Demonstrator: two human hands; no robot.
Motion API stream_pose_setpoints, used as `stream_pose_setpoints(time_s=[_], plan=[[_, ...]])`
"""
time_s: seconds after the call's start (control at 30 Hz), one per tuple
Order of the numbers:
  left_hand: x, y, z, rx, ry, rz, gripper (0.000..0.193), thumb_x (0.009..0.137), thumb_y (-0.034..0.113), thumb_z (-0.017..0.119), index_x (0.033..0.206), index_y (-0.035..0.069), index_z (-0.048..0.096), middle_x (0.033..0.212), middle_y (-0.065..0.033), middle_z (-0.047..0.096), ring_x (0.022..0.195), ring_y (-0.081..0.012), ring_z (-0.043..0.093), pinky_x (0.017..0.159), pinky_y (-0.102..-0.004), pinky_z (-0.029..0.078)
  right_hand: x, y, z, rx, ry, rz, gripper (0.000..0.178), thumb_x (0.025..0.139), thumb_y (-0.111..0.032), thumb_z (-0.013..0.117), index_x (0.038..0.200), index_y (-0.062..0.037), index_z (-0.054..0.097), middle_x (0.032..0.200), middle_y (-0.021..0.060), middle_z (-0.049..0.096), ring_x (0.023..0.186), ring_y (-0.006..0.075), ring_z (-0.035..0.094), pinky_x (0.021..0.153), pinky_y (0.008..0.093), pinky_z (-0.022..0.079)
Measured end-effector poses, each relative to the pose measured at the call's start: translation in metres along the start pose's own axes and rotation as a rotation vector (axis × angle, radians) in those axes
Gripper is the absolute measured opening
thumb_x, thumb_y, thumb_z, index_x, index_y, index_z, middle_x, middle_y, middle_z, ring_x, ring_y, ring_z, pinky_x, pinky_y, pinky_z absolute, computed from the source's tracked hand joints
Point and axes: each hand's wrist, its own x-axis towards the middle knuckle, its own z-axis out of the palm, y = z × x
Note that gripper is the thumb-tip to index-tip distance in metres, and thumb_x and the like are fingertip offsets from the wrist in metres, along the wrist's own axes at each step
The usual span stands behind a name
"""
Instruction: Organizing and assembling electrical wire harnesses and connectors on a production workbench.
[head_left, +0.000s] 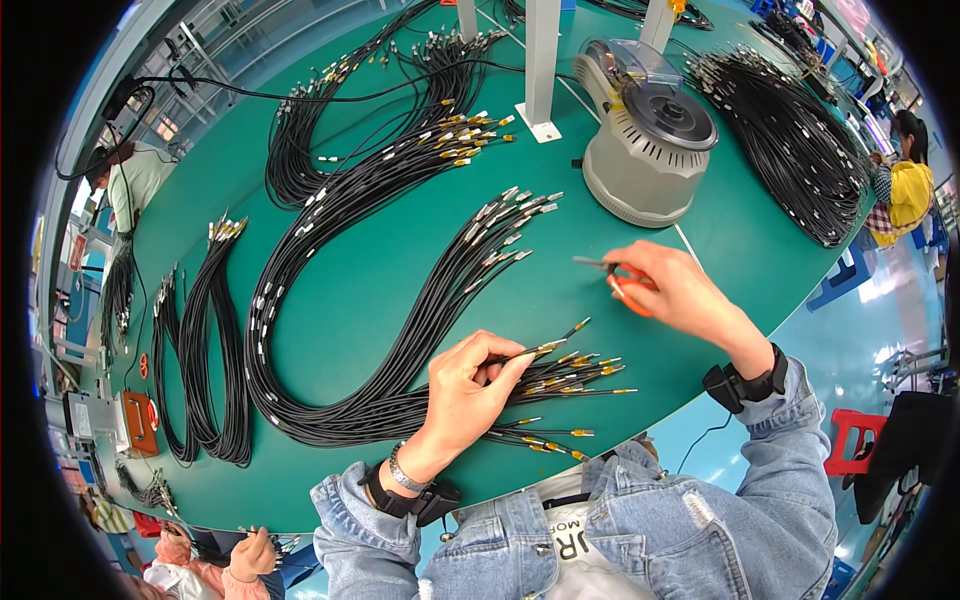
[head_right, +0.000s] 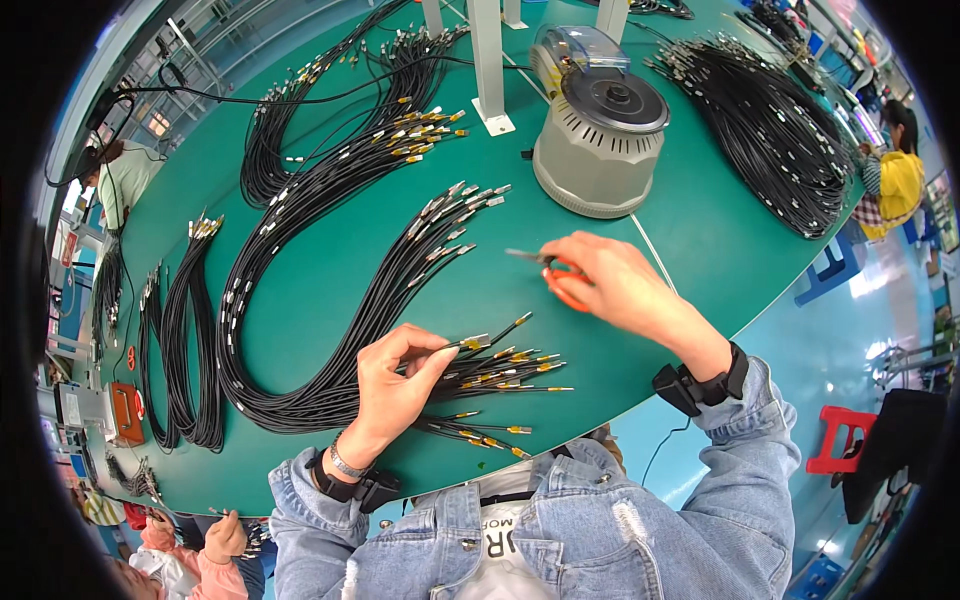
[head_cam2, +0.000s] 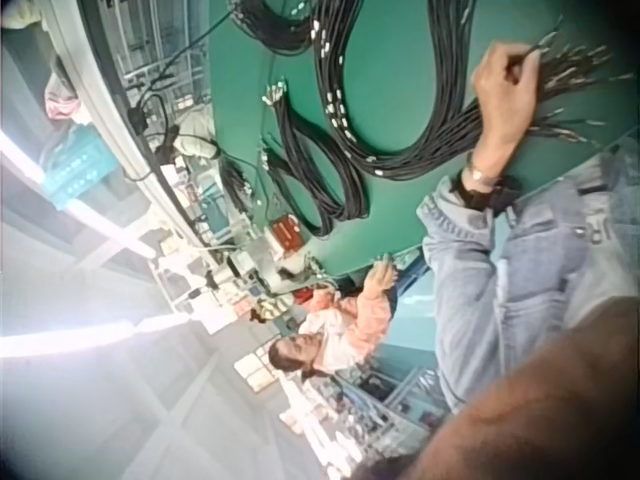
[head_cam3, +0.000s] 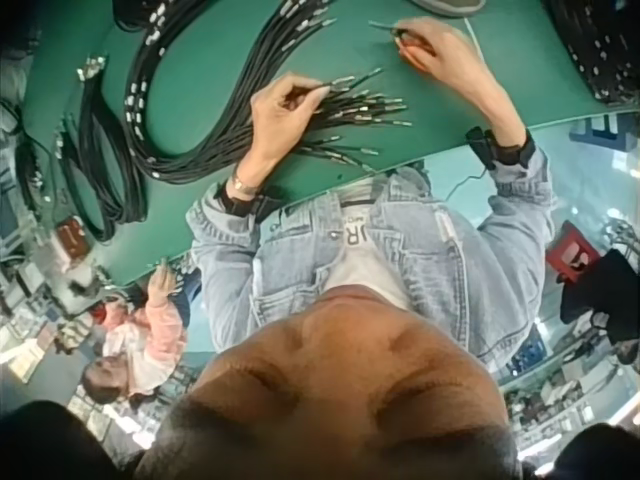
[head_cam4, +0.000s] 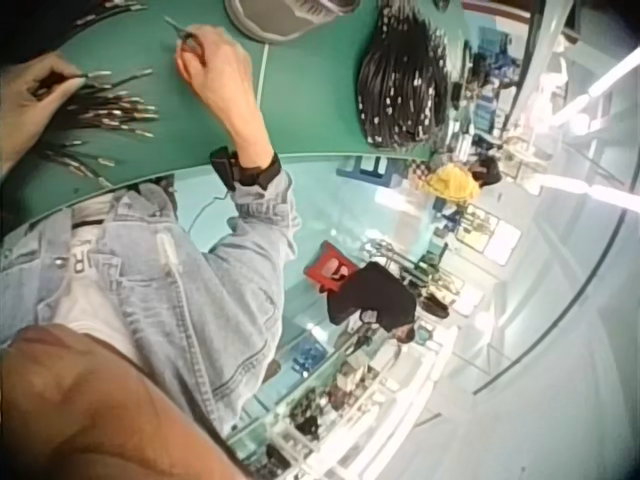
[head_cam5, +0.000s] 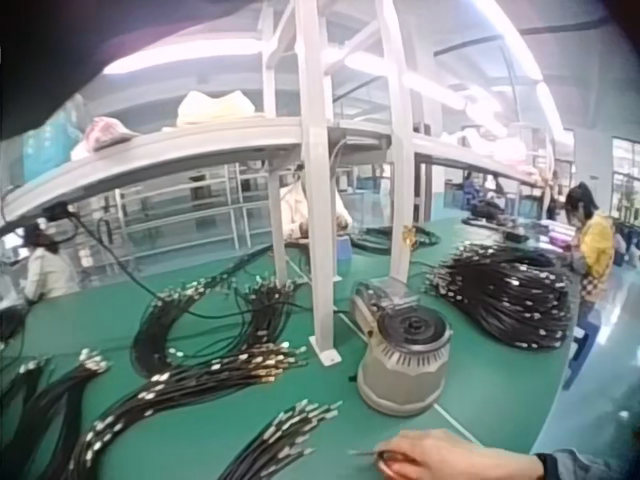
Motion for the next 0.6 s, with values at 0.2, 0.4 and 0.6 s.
stream_pose_setpoints(time_s=[0.2,0.4,0.6], plan=[[0.004,0.001,0.002,-0.053,0.029,-0.028,0.008,0.076,0.004,0.070,0.078,0.001,0.062,0.069,-0.0012,0.060,0.059,-0.0030,0.053,0.048,-0.0177,0.037,0.003,0.024,0.004,-0.110,0.088,0.131,0.031,0.079,-0.003,0.057,0.109,-0.0002,0.054,0.092,0.0140,0.059,0.082,0.0294,0.058,0.071,0.0358,0.046],[0.004,-0.006,-0.002,-0.129,0.050,0.006,0.009,0.078,0.006,0.068,0.083,0.000,0.062,0.075,-0.0049,0.062,0.065,-0.0082,0.057,0.054,-0.0221,0.045,0.013,0.035,0.020,-0.151,0.150,0.006,0.033,0.078,-0.001,0.057,0.111,-0.0004,0.054,0.098,0.0148,0.059,0.087,0.0274,0.058,0.078,0.0318,0.046],[0.003,-0.007,-0.004,-0.227,0.125,0.070,0.012,0.078,0.007,0.064,0.082,-0.001,0.056,0.071,-0.0079,0.059,0.060,-0.0134,0.056,0.054,-0.0263,0.044,0.021,0.037,0.021,0.296,0.075,0.147,0.035,0.084,0.001,0.055,0.119,0.0001,0.051,0.097,0.0039,0.058,0.088,0.0097,0.053,0.078,0.0226,0.042]])
